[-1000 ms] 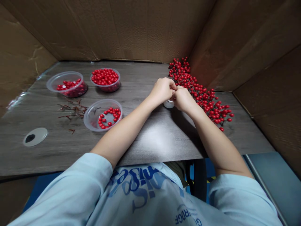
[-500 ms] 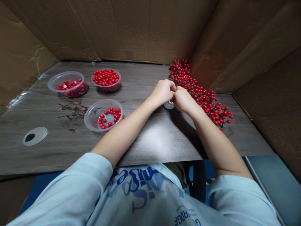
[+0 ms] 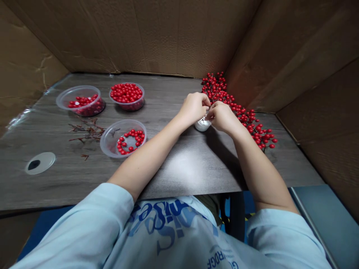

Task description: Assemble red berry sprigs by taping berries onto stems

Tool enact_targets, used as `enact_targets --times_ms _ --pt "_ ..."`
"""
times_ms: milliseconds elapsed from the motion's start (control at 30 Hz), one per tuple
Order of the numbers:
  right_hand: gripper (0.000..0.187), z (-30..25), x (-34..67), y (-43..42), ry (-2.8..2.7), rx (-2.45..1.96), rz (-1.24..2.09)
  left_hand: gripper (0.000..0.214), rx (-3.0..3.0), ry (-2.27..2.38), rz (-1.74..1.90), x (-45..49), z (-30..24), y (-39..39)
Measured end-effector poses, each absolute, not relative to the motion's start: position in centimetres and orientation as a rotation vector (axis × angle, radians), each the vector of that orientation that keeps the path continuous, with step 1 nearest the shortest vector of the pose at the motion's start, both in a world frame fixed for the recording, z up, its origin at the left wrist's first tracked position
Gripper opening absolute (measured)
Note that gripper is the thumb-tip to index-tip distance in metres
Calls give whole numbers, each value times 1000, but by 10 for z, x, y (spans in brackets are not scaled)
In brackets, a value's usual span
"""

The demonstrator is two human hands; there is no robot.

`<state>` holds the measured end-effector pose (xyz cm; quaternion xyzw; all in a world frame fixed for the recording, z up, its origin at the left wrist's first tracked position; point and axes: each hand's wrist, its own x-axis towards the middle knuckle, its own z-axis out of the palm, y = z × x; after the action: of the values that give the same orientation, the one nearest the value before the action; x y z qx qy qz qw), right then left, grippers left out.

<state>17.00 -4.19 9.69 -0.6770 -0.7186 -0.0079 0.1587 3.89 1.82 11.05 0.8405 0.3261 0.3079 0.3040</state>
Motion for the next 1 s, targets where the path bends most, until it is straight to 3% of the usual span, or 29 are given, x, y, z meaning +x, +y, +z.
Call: enact_targets --times_ms 400,1000 --pt "21 98 179 -56 -1875 -1883 -21 15 2230 813 855 39 115 13" --pt "18 96 165 -62 -1894 -1763 238 20 2261 891 799 35 114 16"
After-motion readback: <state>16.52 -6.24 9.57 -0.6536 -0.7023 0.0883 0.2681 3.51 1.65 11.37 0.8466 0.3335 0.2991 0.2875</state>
